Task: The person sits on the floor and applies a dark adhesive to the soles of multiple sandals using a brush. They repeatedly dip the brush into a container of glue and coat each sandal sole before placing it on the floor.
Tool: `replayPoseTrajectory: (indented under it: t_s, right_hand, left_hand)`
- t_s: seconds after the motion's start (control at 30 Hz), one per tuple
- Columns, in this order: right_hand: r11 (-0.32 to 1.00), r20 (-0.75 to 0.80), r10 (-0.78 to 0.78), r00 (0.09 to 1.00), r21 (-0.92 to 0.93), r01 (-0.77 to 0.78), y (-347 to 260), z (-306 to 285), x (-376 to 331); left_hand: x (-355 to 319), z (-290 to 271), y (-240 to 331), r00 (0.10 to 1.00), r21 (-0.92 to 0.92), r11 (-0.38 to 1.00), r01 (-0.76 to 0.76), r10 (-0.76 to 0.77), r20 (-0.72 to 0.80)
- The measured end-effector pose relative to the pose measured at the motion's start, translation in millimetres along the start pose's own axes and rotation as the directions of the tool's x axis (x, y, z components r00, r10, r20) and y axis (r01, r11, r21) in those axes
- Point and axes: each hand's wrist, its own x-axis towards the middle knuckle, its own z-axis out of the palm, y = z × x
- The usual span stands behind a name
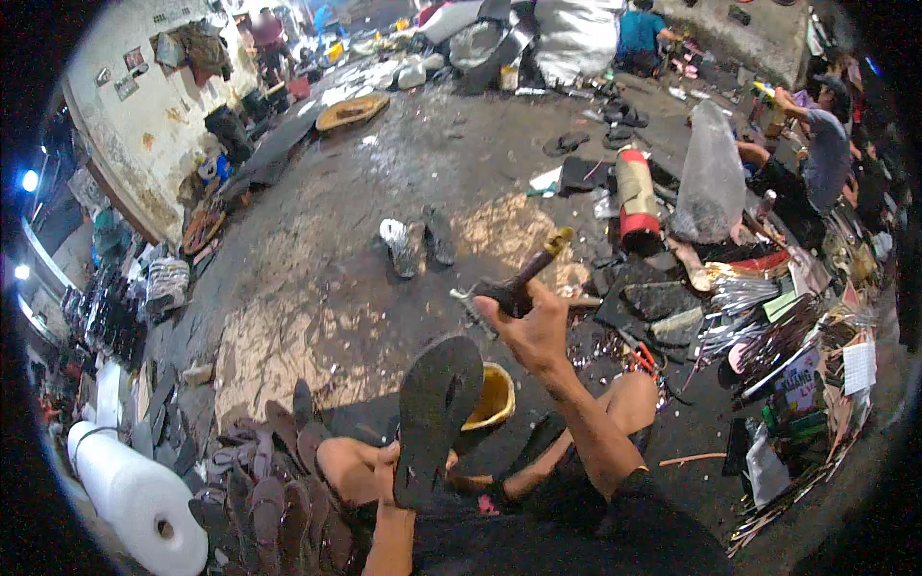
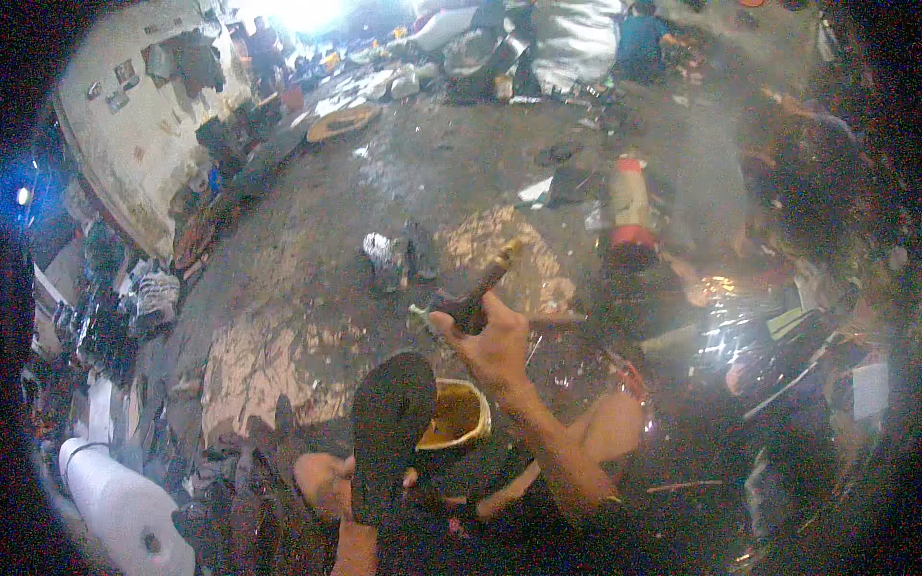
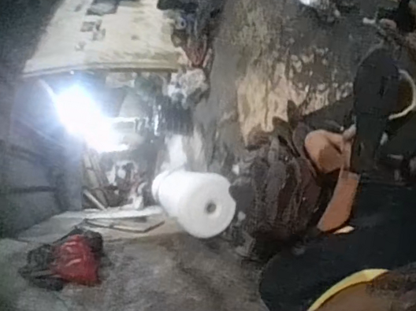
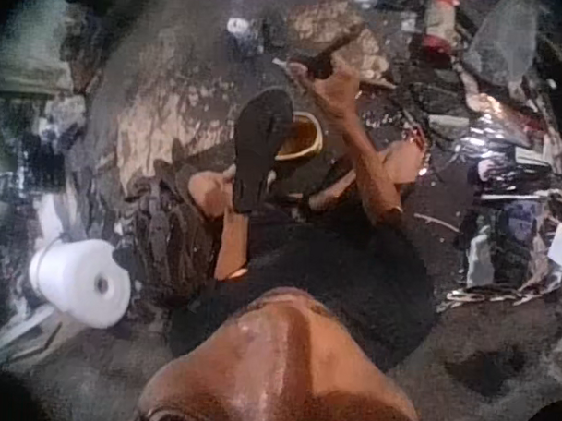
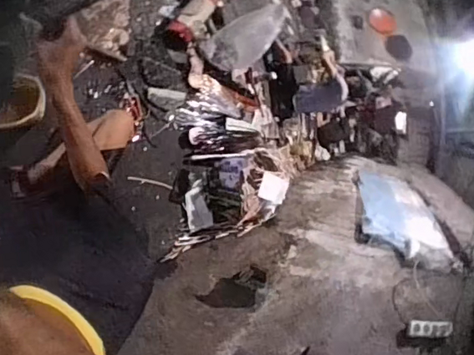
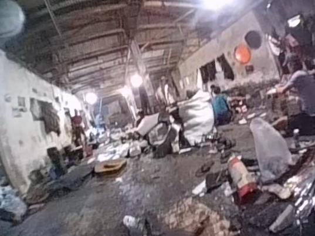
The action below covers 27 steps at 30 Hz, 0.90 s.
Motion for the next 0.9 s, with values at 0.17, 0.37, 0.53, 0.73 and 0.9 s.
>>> replayPoseTrajectory:
  t_s: [0.17, 0.37, 0.53, 0.73, 0.9]
  right_hand:
    - [0.953, 0.018, -0.276, 0.961, 0.138, 0.27, 30.8, 18.5, -21.3]
    - [0.833, 0.32, -0.544, 0.776, 0.316, 0.454, -13.3, 37.6, -96.2]
    - [0.95, 0.202, -0.269, 0.942, 0.215, 0.225, -44.0, 31.5, -63.9]
    - [0.916, 0.273, -0.398, 0.876, 0.162, 0.366, -47.4, 44.0, -103.2]
    - [0.934, 0.103, 0.197, 0.975, 0.283, -0.219, -42.0, 47.1, -121.6]
  left_hand:
    - [22.3, 19.2, 2.9, 0.983, 0.059, 0.995, -0.083, 0.091, -0.161]
    - [28.4, 27.1, 20.1, 0.92, 0.56, 0.782, -0.274, 0.383, -0.086]
    - [40.1, 35.4, 16.1, 0.888, 0.245, 0.954, -0.172, 0.258, -0.381]
    - [26.4, -8.2, 12.8, 0.928, 0.444, 0.893, -0.075, 0.226, -0.298]
    - [41.4, -21.8, 36.5, 0.924, 0.405, 0.9, -0.165, 0.284, -0.256]
